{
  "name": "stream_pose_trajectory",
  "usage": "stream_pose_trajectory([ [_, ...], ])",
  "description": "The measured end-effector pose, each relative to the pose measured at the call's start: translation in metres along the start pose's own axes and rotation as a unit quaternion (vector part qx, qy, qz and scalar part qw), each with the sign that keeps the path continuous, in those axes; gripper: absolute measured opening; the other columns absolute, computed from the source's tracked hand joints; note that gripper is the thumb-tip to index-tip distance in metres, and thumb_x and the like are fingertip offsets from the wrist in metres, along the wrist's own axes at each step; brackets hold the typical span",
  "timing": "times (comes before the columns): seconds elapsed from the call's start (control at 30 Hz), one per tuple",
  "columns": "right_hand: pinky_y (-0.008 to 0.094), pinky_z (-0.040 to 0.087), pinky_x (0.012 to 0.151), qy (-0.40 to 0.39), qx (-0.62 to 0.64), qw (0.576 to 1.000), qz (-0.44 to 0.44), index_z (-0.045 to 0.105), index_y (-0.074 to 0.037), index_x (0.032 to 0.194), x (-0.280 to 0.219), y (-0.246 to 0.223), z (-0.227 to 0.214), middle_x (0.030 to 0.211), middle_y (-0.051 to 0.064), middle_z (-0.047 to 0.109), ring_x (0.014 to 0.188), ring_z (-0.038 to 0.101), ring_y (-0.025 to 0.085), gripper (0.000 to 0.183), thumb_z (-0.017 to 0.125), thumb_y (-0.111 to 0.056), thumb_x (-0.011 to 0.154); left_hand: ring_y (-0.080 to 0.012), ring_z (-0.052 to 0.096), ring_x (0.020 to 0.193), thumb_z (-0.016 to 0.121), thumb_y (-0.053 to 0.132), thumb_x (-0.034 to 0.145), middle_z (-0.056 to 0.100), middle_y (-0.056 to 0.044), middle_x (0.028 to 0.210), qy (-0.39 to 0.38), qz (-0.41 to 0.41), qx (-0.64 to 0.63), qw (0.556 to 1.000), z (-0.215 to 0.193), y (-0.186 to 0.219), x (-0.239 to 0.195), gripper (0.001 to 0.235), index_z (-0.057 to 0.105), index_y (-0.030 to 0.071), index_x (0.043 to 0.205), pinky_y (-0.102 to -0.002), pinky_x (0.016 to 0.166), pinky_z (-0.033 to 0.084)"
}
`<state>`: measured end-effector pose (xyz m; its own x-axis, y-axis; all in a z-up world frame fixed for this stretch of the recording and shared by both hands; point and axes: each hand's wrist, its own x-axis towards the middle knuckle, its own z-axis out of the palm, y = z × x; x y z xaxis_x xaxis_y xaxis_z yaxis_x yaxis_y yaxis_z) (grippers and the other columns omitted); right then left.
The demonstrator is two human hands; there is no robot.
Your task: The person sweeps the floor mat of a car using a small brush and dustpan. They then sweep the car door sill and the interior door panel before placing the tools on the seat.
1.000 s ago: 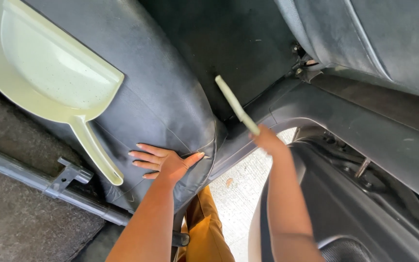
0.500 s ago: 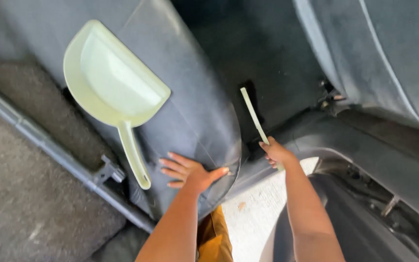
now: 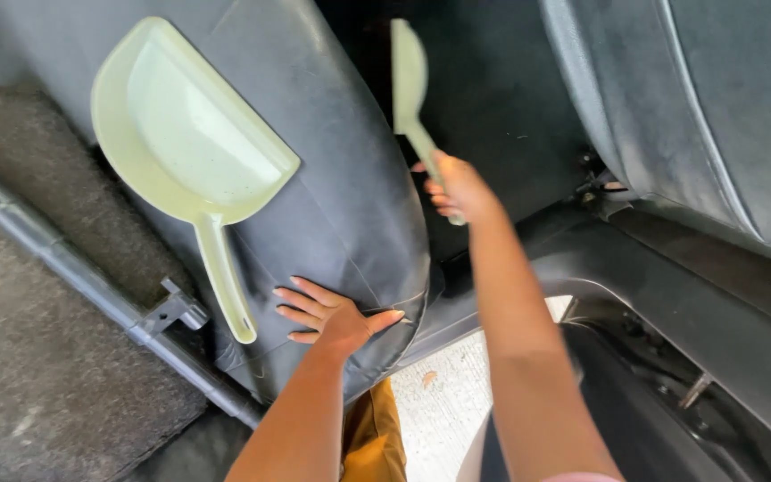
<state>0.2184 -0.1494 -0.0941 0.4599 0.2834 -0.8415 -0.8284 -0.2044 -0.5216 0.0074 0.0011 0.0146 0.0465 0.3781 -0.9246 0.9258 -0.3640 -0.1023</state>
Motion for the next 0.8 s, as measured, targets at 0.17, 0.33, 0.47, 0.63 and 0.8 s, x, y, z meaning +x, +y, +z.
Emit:
stream_pose_trajectory([
  [0.17,0.035,0.027,0.016,0.038,-0.044,0.998,0.007,0.059,-0.003,0.114,0.053,0.135,-0.036,0.05,0.012,0.038,0.025,0.032,0.02,0.05,0.043,-0.05,0.109,-0.048,-0.038,0.147,0.098,0.068,0.047,-0.043,-0.028,0.157,-0.003,0.002,0.007,1.0,0.003,-0.001,0.003,0.185,-0.041,0.004,0.151,-0.072,0.117,-0.011],
  [0.33,0.033,0.039,0.027,0.104,-0.211,0.971,0.049,0.063,0.0,0.101,-0.04,0.196,-0.09,0.062,0.014,0.054,0.041,0.049,0.022,0.048,0.04,-0.042,0.108,-0.0464,-0.039,0.146,0.098,0.068,0.051,-0.045,-0.027,0.156,-0.017,-0.013,0.008,1.0,-0.009,0.01,-0.008,0.184,-0.043,0.006,0.15,-0.07,0.119,-0.011],
  [0.47,0.048,0.062,0.051,0.107,-0.409,0.886,0.193,0.062,-0.006,0.117,-0.09,0.211,-0.114,0.097,0.023,0.07,0.081,0.071,0.039,0.06,0.037,-0.06,0.105,-0.045,-0.037,0.148,0.098,0.068,0.048,-0.043,-0.026,0.158,-0.014,-0.015,-0.002,1.0,-0.003,-0.001,-0.01,0.184,-0.041,0.007,0.152,-0.07,0.119,-0.012],
  [0.63,0.05,0.064,0.053,0.129,-0.433,0.867,0.208,0.065,0.001,0.127,-0.126,0.117,-0.081,0.104,0.026,0.073,0.075,0.075,0.038,0.059,0.039,-0.047,0.104,-0.0464,-0.036,0.148,0.097,0.074,0.043,-0.043,-0.026,0.158,-0.022,-0.01,0.008,1.0,-0.007,0.003,-0.005,0.189,-0.041,0.007,0.152,-0.071,0.119,-0.01],
  [0.8,0.036,0.037,0.022,0.147,-0.231,0.962,-0.026,0.061,0.004,0.091,-0.031,0.075,-0.088,0.043,0.014,0.047,0.024,0.047,0.027,0.044,0.044,-0.033,0.108,-0.045,-0.036,0.148,0.099,0.061,0.057,-0.042,-0.026,0.159,-0.013,-0.019,-0.008,1.0,-0.014,0.006,-0.014,0.176,-0.038,0.006,0.154,-0.07,0.119,-0.011],
])
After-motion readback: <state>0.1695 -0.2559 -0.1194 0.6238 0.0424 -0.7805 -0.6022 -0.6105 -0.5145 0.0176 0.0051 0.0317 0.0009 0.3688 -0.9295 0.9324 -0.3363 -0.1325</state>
